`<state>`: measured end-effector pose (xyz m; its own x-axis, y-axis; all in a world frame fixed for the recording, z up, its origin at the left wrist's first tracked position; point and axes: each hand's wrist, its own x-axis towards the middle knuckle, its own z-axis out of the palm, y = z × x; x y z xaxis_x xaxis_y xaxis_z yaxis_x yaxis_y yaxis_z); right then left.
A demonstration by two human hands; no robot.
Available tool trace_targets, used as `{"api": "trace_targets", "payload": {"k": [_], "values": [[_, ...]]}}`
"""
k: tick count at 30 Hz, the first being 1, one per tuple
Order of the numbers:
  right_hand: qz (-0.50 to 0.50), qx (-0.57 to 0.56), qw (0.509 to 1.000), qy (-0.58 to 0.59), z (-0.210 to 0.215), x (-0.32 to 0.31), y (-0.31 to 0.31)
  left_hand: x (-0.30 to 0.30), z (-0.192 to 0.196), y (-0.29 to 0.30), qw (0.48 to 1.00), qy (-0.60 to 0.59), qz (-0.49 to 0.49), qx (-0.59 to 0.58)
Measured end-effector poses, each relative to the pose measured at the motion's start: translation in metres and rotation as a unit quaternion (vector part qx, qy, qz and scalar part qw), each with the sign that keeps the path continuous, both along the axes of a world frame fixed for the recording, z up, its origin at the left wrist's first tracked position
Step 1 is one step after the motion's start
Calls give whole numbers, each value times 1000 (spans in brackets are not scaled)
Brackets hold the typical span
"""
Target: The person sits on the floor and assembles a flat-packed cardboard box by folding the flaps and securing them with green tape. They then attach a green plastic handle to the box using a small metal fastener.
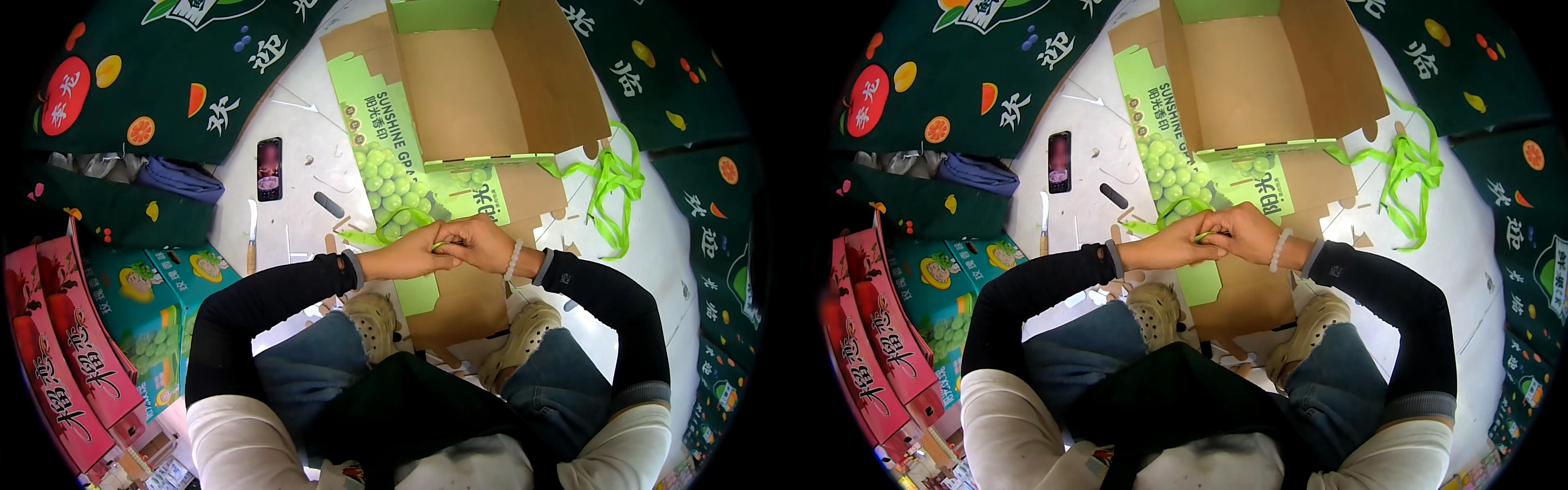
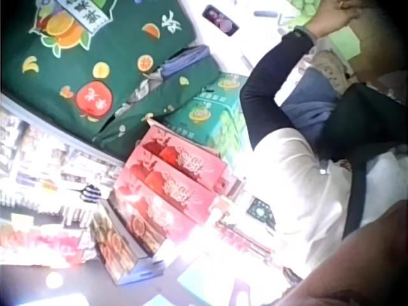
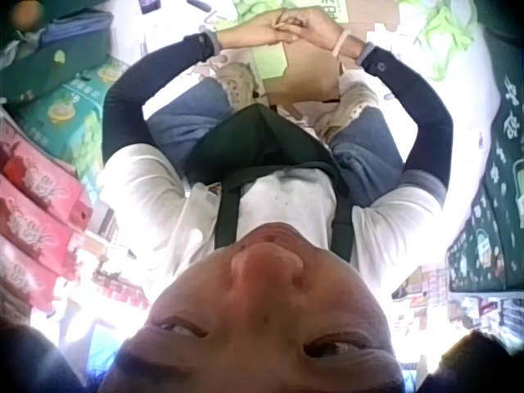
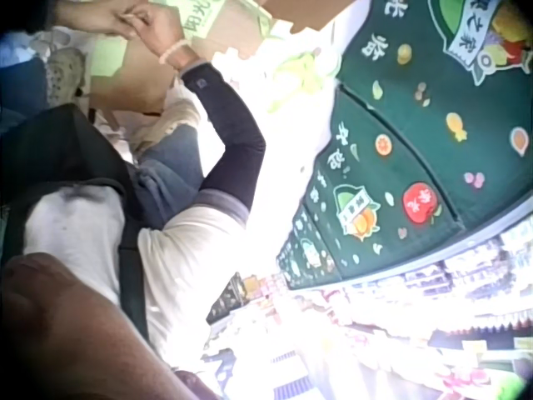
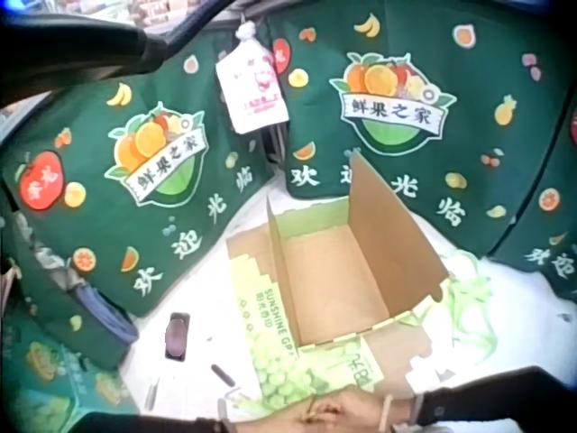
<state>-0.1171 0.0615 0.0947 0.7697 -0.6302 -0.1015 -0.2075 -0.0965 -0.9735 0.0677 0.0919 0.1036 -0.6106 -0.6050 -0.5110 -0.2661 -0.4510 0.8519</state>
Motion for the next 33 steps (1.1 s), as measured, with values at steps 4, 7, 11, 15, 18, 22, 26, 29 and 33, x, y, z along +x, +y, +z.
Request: {"api": "trace_targets", "payload": {"k": [4,7,11,15,18,22,26,29,33], "values": [[-24,-72,996,47,9,-8,-14,6,-2,1,991,-79,-47,-96],[-136,-280,947,79,13,-13,-33,18,-2,-1,975,-151,-117,-113],[-183,-454,855,170,5,-18,-67,42,-33,11,947,-196,-152,-203],[-65,-410,874,253,-32,-31,-78,103,-75,23,881,-290,-168,-334],[-54,-393,878,269,-34,-33,-80,160,-84,26,817,-427,-148,-358],[-22,-333,898,288,-29,-45,-72,217,-94,28,790,-560,-21,-248],[12,-292,909,296,-23,-38,-63,299,-136,39,779,-571,-53,-255],[31,-288,907,305,-26,-40,-61,301,-148,29,792,-565,-47,-226],[35,-288,909,299,-27,-41,-60,292,-152,19,790,-576,-14,-207]]}}
